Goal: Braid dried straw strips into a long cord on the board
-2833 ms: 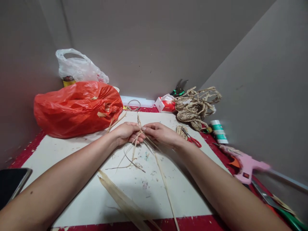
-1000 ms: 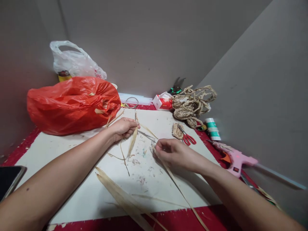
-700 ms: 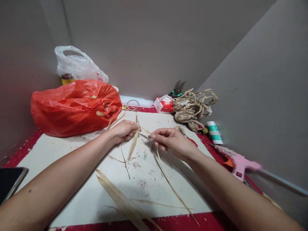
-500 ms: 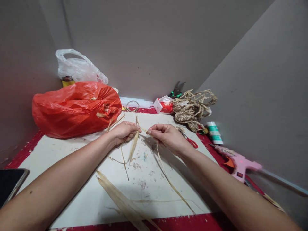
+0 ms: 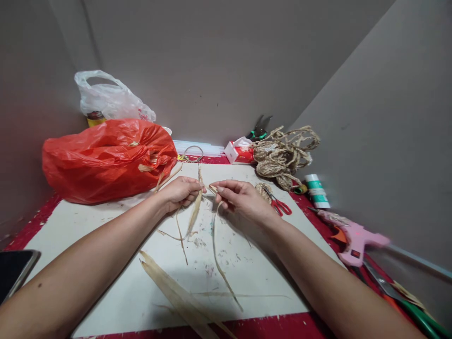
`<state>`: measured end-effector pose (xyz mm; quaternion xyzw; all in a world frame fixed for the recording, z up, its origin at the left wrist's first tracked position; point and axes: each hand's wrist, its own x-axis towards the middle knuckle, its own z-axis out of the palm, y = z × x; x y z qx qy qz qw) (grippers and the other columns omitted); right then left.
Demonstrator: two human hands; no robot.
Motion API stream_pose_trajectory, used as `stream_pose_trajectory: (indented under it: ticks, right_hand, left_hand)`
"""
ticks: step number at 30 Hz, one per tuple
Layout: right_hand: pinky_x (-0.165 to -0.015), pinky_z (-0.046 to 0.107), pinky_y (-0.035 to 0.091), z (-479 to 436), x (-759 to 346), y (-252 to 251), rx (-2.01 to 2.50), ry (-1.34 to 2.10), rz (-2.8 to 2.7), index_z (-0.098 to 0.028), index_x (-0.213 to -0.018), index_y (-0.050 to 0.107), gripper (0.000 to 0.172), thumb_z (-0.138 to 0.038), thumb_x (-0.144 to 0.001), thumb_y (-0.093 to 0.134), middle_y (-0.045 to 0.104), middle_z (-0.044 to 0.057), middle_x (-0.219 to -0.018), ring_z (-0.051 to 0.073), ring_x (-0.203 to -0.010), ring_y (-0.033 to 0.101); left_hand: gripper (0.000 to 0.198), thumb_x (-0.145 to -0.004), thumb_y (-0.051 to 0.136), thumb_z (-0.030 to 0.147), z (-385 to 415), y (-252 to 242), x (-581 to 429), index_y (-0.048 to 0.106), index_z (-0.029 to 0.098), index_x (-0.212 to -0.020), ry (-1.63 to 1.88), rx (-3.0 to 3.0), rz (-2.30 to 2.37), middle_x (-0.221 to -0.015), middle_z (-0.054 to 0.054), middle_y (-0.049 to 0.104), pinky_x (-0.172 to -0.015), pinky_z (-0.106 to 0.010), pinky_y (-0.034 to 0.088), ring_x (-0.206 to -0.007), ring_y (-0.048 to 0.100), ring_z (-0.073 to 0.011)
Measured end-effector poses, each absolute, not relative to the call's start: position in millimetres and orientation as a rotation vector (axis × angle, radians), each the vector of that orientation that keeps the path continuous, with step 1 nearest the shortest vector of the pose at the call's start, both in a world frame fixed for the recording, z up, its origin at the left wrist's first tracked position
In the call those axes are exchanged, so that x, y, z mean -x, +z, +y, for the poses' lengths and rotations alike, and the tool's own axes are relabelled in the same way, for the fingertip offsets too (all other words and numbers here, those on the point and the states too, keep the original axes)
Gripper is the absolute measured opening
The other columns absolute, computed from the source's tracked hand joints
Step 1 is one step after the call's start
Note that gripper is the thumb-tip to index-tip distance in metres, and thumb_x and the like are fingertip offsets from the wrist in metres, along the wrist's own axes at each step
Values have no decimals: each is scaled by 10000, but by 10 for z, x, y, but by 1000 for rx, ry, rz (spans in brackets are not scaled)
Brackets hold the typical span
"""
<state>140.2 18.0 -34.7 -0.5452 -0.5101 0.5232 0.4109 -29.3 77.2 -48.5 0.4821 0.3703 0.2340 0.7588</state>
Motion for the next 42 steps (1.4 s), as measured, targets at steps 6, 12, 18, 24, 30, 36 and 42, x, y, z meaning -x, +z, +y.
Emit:
stream_pose_trajectory:
  ticks: [6, 12, 18, 24, 30, 36, 42]
  right_hand:
    - [-409, 204, 215, 176, -1455, -272, 1382, 1216, -1409, -171, -852, 494, 312, -431, -723, 607, 646, 12, -712, 39, -407, 306]
    - [-534, 232, 328, 271, -1384, -210, 1467, 940, -1517, -143, -681, 573, 222, -348, -657, 654, 566, -3, -640, 84, -539, 425]
    - [-549, 231, 377, 370, -1304, -395, 1413, 1138, -1389, -149, -654, 532, 238, -326, -622, 687, 566, -8, -617, 87, -548, 475]
    - [-365, 182, 222, 357, -1310, -493, 1329, 1354, -1264, -178, -697, 447, 237, -338, -688, 622, 572, -19, -594, 37, -382, 339]
    - [-353, 197, 132, 378, -1356, -470, 1407, 1308, -1328, -182, -833, 494, 209, -338, -726, 581, 492, -65, -528, 39, -353, 267]
    - [-420, 212, 195, 405, -1398, -490, 1433, 1275, -1615, -144, -734, 555, 234, -373, -765, 520, 370, -71, -509, 58, -435, 270]
    - [-445, 215, 251, 420, -1396, -453, 1553, 1155, -1792, -148, -651, 534, 216, -318, -773, 480, 403, -49, -499, 74, -454, 342]
  left_hand:
    - [148, -771, 577, 220, 762, -469, 290, 554, 113, -672, 506, -1045, 820, -450, 96, 240, -360, -159, 80, -347, 156, -5]
    - [133, -789, 536, 182, 772, -455, 293, 548, 111, -677, 493, -1042, 813, -452, 96, 234, -357, -156, 76, -345, 151, -4]
    - [144, -770, 554, 170, 771, -455, 289, 508, 126, -641, 498, -1033, 793, -452, 93, 243, -355, -149, 89, -346, 165, -3]
    - [150, -768, 578, 207, 770, -452, 302, 530, 122, -655, 483, -1060, 776, -461, 93, 236, -362, -157, 84, -358, 157, -4]
    - [138, -756, 593, 205, 773, -487, 302, 525, 130, -662, 485, -1108, 736, -462, 94, 229, -373, -173, 74, -367, 159, -7]
    - [135, -748, 580, 198, 749, -480, 276, 509, 142, -648, 494, -1168, 767, -442, 91, 252, -375, -179, 87, -363, 176, -15]
    - [110, -739, 541, 206, 706, -514, 247, 497, 154, -653, 509, -1341, 841, -450, 87, 288, -393, -195, 118, -378, 198, -31]
